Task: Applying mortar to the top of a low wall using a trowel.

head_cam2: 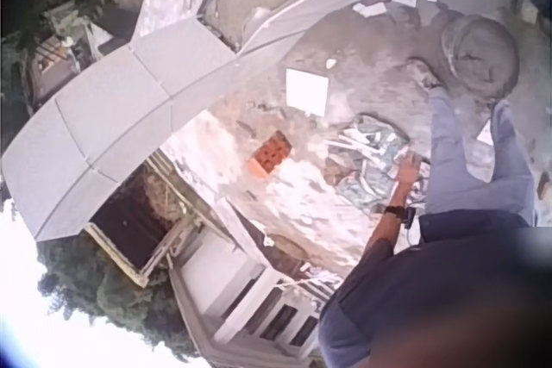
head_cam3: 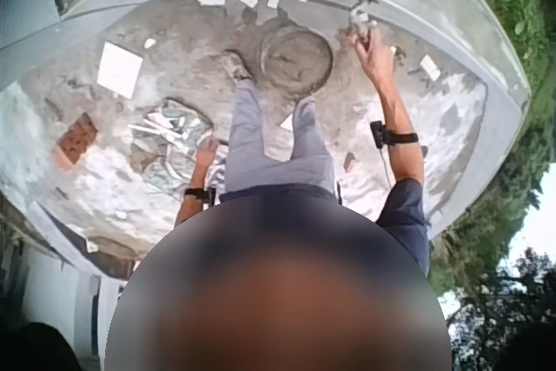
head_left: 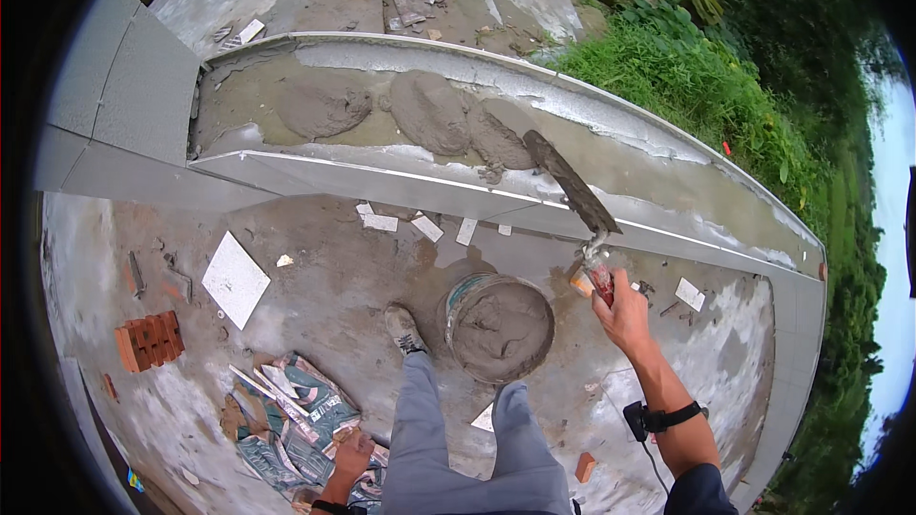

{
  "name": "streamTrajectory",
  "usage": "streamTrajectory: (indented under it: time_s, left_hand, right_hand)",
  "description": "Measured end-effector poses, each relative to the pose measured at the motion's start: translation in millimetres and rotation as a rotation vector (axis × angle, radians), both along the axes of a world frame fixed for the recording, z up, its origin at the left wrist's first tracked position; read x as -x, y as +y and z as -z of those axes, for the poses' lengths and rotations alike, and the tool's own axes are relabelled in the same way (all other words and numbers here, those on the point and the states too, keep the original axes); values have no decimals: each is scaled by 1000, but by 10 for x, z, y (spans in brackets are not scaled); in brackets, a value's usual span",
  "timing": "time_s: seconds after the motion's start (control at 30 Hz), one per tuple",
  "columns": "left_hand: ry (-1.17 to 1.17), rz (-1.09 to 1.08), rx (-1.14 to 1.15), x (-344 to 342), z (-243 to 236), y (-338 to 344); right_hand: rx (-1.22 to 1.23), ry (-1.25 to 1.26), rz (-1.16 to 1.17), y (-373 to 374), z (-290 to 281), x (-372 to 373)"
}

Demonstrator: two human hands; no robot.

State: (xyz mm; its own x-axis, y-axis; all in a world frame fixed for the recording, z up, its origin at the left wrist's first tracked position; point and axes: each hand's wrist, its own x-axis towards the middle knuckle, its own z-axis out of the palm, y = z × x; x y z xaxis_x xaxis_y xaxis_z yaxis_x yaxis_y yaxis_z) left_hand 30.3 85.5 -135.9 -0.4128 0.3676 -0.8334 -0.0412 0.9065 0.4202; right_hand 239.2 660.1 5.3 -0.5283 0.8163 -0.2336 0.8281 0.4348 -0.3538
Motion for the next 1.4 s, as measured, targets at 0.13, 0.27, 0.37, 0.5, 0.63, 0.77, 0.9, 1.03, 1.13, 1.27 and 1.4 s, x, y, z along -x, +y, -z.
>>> streamTrajectory:
  time_s: [0.13, 0.27, 0.37, 0.5, 0.63, 0.77, 0.9, 1.03, 1.13, 1.27, 1.4]
  left_hand:
    - [52, 696, -264, -235, -210, 687]
    - [-43, 978, -258, -453, 60, 1029]
    - [-144, 1100, -284, -528, 349, 1199]
    - [-151, 1104, -312, -523, 407, 1320]
    - [-99, 945, -322, -385, 427, 1385]
    - [-23, 860, -356, -366, 416, 1453]
    - [19, 862, -327, -545, 437, 1476]
    - [5, 897, -308, -722, 498, 1545]
    - [-7, 915, -306, -798, 494, 1619]
    - [13, 924, -286, -823, 471, 1672]
    - [108, 967, -301, -768, 562, 1547]
  right_hand:
    - [128, -123, -24, -407, -201, -759]
    - [187, -418, -245, -516, 139, -1009]
    - [212, -643, -404, -480, 1199, -1191]
    - [343, -749, -512, -738, 2311, -925]
    - [543, -611, -487, -1173, 2756, -770]
    - [682, -404, -257, -1454, 2900, -1072]
    - [738, -243, -103, -1708, 2760, -1297]
    - [679, -107, -35, -1779, 2698, -1587]
    - [642, -52, -9, -1742, 2585, -1694]
    - [631, -15, 8, -1583, 2076, -1719]
    - [693, -10, 36, -1321, 1127, -1562]
